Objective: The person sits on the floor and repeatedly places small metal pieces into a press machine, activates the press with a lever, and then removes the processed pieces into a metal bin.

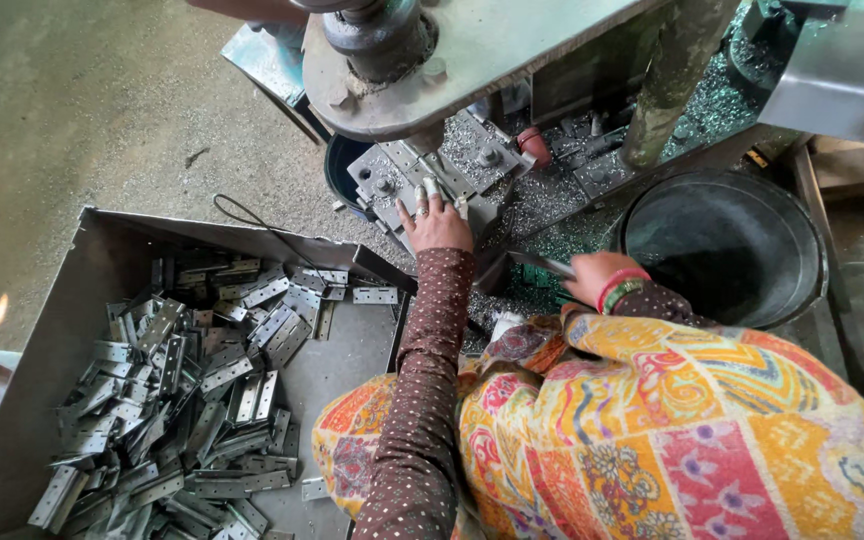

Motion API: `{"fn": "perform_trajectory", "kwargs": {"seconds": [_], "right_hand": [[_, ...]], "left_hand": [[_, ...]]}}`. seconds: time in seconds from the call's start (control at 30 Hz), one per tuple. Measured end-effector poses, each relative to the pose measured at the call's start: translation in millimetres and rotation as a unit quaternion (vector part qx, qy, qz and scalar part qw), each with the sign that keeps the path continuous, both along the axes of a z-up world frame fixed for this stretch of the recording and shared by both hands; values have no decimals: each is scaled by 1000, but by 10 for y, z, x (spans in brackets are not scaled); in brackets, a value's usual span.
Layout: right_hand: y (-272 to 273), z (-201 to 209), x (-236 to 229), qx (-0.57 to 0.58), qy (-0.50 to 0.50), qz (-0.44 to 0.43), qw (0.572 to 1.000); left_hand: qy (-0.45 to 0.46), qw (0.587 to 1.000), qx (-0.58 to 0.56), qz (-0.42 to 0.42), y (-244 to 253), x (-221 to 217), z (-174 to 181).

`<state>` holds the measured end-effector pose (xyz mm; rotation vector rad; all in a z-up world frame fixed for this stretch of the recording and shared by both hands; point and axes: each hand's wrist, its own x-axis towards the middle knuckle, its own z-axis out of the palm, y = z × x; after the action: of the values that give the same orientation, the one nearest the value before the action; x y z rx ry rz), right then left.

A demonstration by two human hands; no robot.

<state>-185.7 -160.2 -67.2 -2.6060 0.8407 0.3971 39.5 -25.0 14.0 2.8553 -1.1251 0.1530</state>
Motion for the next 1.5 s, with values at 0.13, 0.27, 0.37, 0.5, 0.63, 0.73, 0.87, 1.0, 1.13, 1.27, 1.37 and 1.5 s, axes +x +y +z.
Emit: {"fn": "perform_trajectory", "kwargs": {"seconds": [0.13,0.27,0.37,0.5,0.63,0.73,0.87,1.0,1.13,1.27,1.37,1.5], "right_hand": [[40,-190,-173,54,-48,-19,997],[130,-256,-288,71,-64,-13,995],[46,-54,-69,62,-19,-14,998],[-33,141,66,0,30,-8,1000],[30,60,-29,11,-20,-1,1000],[42,-93,-160,29,-34,-11,999],[-12,-144,-136,56,-25,-15,998],[-48,-14,30,38,-27,24,999],[-49,-17,12,29,32,5,999],[-20,-192,-106,54,2,-10,998],[56,-280,-225,55,-3,-4,998],[-25,-97,-12,77,5,-7,997]], "left_hand": [[16,1000,11,-4,-44,41,131],[28,998,57,1,70,-101,190],[2,1000,16,-4,83,-60,299],[51,998,42,19,-4,99,317],[51,997,50,25,-16,241,264],[-44,999,27,-6,-6,203,168],[11,999,29,9,-20,151,124],[10,1000,30,2,47,145,172],[-12,1000,29,-5,44,100,170],[-20,999,42,-9,14,148,160],[-16,999,41,-9,40,93,99],[-19,999,17,-24,58,107,113]]}}
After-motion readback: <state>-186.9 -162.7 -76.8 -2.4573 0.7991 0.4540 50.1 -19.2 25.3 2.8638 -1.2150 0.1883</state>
